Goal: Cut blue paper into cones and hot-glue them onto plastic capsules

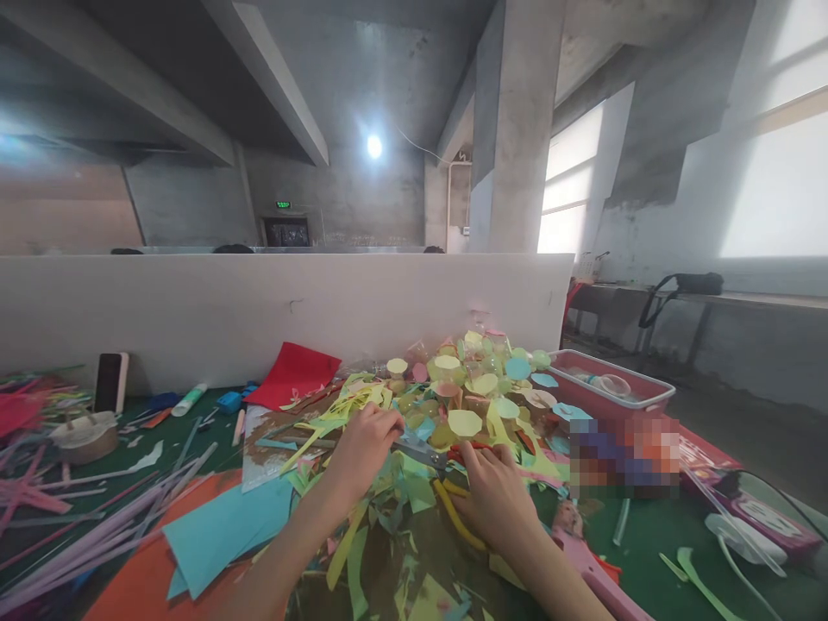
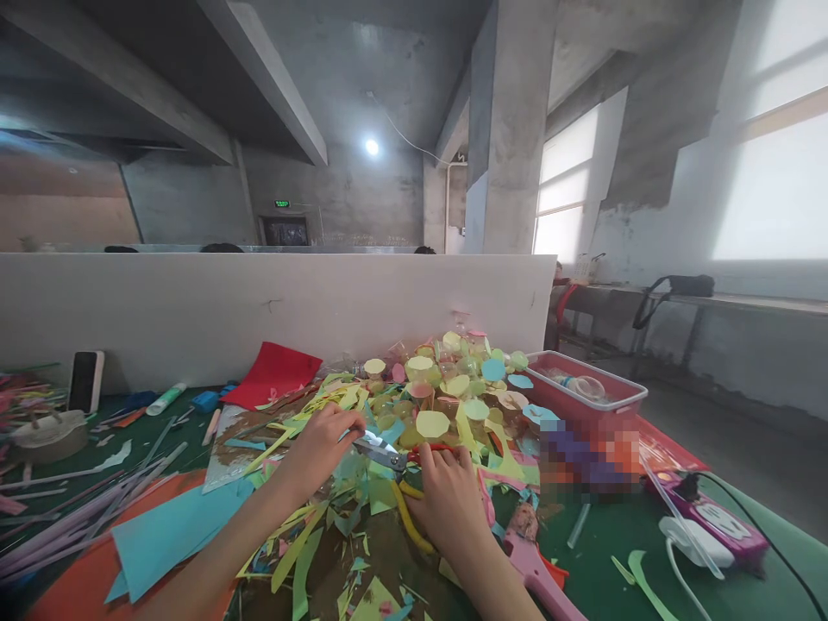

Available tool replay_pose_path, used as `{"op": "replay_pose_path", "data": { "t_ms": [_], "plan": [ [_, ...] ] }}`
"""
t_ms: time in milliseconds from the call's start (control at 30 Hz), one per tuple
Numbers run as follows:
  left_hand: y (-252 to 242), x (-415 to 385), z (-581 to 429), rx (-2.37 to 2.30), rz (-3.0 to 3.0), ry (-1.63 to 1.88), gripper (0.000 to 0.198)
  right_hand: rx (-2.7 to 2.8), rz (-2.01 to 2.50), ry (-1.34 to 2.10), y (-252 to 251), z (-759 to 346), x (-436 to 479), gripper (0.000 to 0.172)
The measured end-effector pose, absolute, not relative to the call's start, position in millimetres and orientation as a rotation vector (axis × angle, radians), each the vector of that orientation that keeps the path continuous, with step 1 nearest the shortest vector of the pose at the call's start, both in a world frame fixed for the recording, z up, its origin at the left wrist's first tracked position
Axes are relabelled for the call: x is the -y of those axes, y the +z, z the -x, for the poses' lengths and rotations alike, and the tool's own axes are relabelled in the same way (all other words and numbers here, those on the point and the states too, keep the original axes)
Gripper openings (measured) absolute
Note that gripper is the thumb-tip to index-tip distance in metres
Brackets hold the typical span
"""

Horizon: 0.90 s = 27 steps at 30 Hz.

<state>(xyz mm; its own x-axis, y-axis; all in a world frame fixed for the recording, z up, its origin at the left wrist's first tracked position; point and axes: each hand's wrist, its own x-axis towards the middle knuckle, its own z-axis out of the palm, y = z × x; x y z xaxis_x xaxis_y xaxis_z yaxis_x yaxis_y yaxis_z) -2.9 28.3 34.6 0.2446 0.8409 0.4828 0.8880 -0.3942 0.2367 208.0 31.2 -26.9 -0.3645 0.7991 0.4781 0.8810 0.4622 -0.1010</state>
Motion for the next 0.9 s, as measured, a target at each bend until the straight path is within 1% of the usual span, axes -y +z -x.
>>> {"op": "replay_pose_path", "data": {
  "t_ms": [167, 267, 433, 533, 733, 900],
  "plan": [
    [30, -31, 4, 1.653, 2.419, -0.798, 0.013, 2.245, 1.386, -0.267, -28, -209, -32, 0.027],
    [28, -34, 6, 1.635, 2.441, -0.761, 0.016, 2.246, 1.377, -0.298, -30, -209, -32, 0.026],
    [29, -36, 6, 1.585, 2.493, -0.692, 0.012, 2.262, 1.354, -0.316, -30, -209, -31, 0.027],
    [30, -36, 7, 1.562, 2.501, -0.69, 0.015, 2.256, 1.346, -0.319, -30, -209, -31, 0.025],
    [34, -38, 14, 1.547, 2.449, -0.808, 0.018, 2.217, 1.355, -0.317, -33, -211, -35, 0.029],
    [40, -39, 20, 1.534, 2.361, -0.998, 0.02, 2.211, 1.391, -0.248, -29, -213, -34, 0.031]
  ]
}}
